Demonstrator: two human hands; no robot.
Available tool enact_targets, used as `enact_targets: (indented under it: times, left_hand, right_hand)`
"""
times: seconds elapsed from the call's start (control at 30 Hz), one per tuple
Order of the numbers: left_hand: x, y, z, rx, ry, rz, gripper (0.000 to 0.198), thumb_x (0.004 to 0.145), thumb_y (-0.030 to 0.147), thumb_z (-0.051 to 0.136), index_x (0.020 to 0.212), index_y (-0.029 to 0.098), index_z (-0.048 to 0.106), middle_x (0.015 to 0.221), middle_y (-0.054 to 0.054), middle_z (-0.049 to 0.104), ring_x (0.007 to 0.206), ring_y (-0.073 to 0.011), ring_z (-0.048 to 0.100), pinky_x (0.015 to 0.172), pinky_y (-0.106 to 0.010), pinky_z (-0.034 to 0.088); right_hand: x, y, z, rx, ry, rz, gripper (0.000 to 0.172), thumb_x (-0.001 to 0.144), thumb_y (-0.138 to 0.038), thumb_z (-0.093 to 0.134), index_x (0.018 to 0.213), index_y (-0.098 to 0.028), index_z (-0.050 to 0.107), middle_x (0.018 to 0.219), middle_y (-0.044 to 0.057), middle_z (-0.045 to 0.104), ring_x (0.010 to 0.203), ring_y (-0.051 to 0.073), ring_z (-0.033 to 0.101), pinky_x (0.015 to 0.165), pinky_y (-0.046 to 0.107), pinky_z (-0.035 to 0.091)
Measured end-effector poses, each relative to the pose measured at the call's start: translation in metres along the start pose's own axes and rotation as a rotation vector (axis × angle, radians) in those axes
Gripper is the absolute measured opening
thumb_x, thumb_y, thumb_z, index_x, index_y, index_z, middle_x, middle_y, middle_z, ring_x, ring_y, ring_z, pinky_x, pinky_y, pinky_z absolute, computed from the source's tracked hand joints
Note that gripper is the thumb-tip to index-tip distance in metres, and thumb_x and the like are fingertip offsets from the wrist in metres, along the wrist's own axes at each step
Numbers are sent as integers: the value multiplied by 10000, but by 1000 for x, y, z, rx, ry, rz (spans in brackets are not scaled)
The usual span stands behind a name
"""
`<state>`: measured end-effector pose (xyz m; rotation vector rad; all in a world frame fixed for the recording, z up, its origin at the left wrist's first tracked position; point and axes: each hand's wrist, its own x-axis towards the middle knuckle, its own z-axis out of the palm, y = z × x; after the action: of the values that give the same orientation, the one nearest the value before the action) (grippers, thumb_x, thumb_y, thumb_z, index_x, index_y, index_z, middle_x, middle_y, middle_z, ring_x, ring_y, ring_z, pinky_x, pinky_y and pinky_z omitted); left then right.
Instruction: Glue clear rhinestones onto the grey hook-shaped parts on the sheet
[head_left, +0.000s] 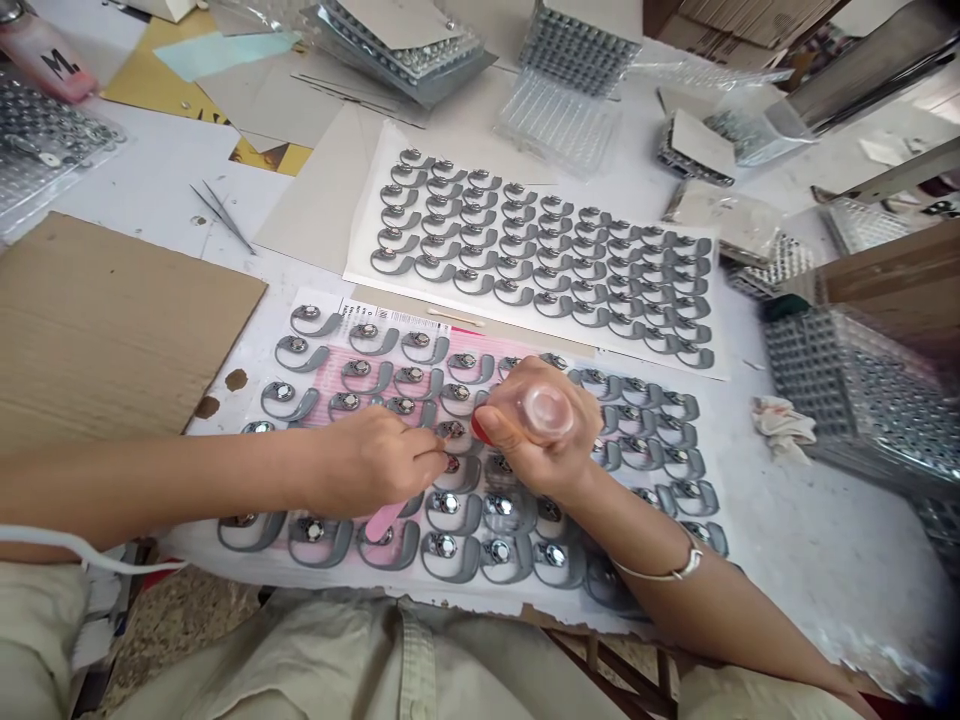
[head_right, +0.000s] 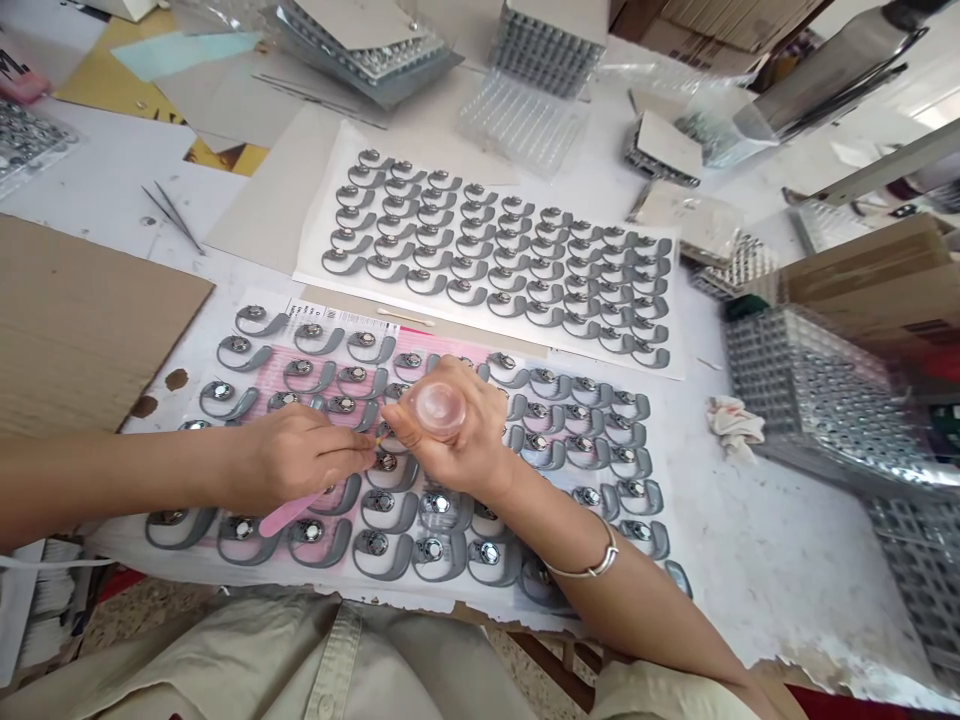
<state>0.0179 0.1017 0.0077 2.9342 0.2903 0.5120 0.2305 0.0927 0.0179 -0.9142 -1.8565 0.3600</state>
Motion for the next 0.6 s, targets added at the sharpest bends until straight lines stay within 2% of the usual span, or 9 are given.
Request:
enact_targets:
  times: [0.27, 0.4, 0.6]
  left_hand:
    - [1, -12, -6, -116, 10, 35, 216, 878, 101, 442, 962, 132, 638, 852, -112, 693, 713, -157, 656, 566, -210, 534]
    - [2, -15, -7, -151, -35, 12, 203, 866, 111, 480, 994, 140, 634, 867, -105, 695, 726, -158, 654, 587, -213, 531]
    - [2, -18, -7, -188, -31, -34, 183, 822, 121, 540, 973, 153, 639, 849, -86, 701, 711, -157, 655, 585, -213, 528]
  right_hand:
    - [3, -2, 1, -10, 20, -30, 147, 802, -188, 673, 712, -193, 557, 593, 2, 564, 524, 123, 490, 496, 290, 418]
    - [1, -2, 1, -5, 14, -17, 143, 798, -179, 675, 716, -196, 559, 599, 1, 570, 531, 123, 491, 500, 290, 418]
    - [1, -2, 1, 6, 10, -11, 124, 799, -176, 668, 726, -197, 571, 610, 3, 576, 536, 124, 502, 508, 295, 427]
